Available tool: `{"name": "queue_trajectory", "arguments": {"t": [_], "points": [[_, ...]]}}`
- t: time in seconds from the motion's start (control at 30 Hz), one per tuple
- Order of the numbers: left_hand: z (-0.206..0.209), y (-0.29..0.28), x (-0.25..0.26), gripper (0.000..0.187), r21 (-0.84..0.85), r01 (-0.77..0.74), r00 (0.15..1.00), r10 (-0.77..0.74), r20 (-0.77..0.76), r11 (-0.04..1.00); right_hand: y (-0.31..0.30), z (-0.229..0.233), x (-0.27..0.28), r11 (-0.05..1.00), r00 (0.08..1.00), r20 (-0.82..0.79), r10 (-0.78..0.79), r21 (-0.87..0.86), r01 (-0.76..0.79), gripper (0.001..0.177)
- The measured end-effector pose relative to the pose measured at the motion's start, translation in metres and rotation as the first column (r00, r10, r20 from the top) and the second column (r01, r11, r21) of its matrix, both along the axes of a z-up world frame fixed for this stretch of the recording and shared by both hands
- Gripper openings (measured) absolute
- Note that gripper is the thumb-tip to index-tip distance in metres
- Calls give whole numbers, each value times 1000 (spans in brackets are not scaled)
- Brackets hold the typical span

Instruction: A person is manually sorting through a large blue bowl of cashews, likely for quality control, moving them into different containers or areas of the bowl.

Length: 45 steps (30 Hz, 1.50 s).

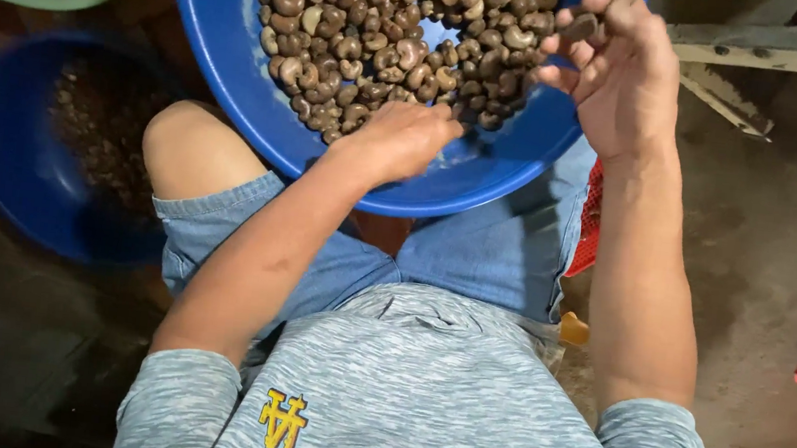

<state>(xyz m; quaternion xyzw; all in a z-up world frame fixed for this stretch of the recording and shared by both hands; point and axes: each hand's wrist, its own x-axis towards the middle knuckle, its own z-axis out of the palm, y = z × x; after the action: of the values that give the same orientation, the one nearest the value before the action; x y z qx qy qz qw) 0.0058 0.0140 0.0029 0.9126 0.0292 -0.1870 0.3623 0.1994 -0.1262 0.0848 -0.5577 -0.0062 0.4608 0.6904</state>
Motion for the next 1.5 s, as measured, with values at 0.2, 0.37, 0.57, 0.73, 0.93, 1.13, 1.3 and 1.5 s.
{"name": "queue_trajectory", "arguments": {"t": [0.2, 0.37, 0.57, 0.73, 0.93, 1.13, 1.3, 1.5], "points": [[-38, -19, -3, 20, 304, 68, 992, -96, 76, 950, -5, 17, -15, 972, 955, 260, 140, -222, -82, 30], [-42, -18, -6, 25, 289, 80, 993, -103, 65, 954, 5, 17, -29, 901, 788, 449, 421, -307, -307, 15], [-41, -17, -6, 20, 246, 142, 990, -136, -41, 959, 18, 6, -49, 658, 299, 586, 753, -669, -347, 25], [-35, -7, -7, 25, 215, 114, 992, -99, -81, 970, 27, -8, -59, 455, 129, 437, 890, -840, -294, 25], [0, 41, -20, 56, -107, -33, 990, 18, -138, 994, 22, -56, -65, 77, -208, 116, 971, -979, -188, 17], [50, 69, -42, 14, -249, -426, 904, 419, -83, 870, 9, -95, -71, 118, -464, 101, 880, -993, 7, 18], [52, 71, -40, 8, -709, -550, 753, 630, -190, 442, 17, -75, -70, 143, -363, 173, 916, -984, -109, 21], [46, 70, -34, 22, -891, -453, 613, 719, -328, -21, 42, 15, -65, 682, 765, 130, 630, -564, -466, 10]]}}
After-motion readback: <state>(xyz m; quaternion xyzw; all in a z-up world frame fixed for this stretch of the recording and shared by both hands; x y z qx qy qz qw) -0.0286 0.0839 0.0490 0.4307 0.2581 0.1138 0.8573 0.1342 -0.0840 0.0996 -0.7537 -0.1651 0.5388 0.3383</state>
